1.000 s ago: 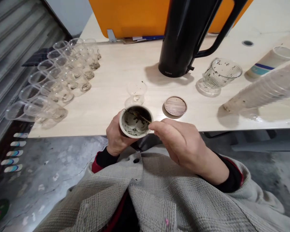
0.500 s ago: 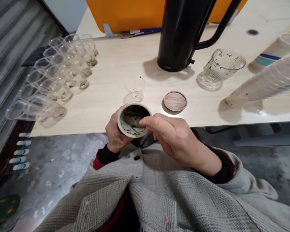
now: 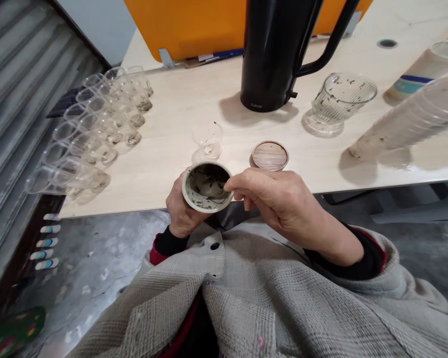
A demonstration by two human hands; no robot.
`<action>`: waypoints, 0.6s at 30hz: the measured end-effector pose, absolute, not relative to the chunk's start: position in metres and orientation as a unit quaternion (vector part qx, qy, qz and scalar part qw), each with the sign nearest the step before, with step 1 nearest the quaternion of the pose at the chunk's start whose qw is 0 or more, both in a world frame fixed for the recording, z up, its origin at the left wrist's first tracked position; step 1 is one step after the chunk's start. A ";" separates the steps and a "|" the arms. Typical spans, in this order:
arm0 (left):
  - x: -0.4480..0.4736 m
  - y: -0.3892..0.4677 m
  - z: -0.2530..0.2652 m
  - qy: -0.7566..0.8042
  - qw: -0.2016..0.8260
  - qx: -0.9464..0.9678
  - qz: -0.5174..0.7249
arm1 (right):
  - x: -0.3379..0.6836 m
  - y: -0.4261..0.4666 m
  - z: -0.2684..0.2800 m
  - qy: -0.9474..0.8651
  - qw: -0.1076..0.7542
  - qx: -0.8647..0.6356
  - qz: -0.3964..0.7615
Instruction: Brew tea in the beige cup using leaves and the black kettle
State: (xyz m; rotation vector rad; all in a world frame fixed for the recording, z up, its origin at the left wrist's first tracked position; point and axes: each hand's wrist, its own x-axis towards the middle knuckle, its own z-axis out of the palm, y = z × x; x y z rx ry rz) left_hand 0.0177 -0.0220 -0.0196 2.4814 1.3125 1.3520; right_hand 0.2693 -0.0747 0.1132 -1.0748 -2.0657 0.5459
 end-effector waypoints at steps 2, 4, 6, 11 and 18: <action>0.017 -0.023 -0.018 0.433 0.014 0.799 0.417 | 0.264 -0.075 0.108 -0.795 0.389 -0.419 0.203; 0.016 -0.023 -0.017 0.448 0.022 0.799 0.401 | 0.259 -0.074 0.104 -0.803 0.399 -0.393 0.205; 0.017 -0.022 -0.018 0.445 0.026 0.795 0.412 | 0.259 -0.071 0.103 -0.824 0.385 -0.360 0.209; 0.019 -0.021 -0.019 0.418 0.028 0.791 0.446 | 0.268 -0.072 0.113 -0.831 0.355 -0.373 0.211; 0.017 -0.022 -0.018 0.430 0.024 0.799 0.420 | 0.273 -0.090 0.123 -0.798 0.394 -0.397 0.227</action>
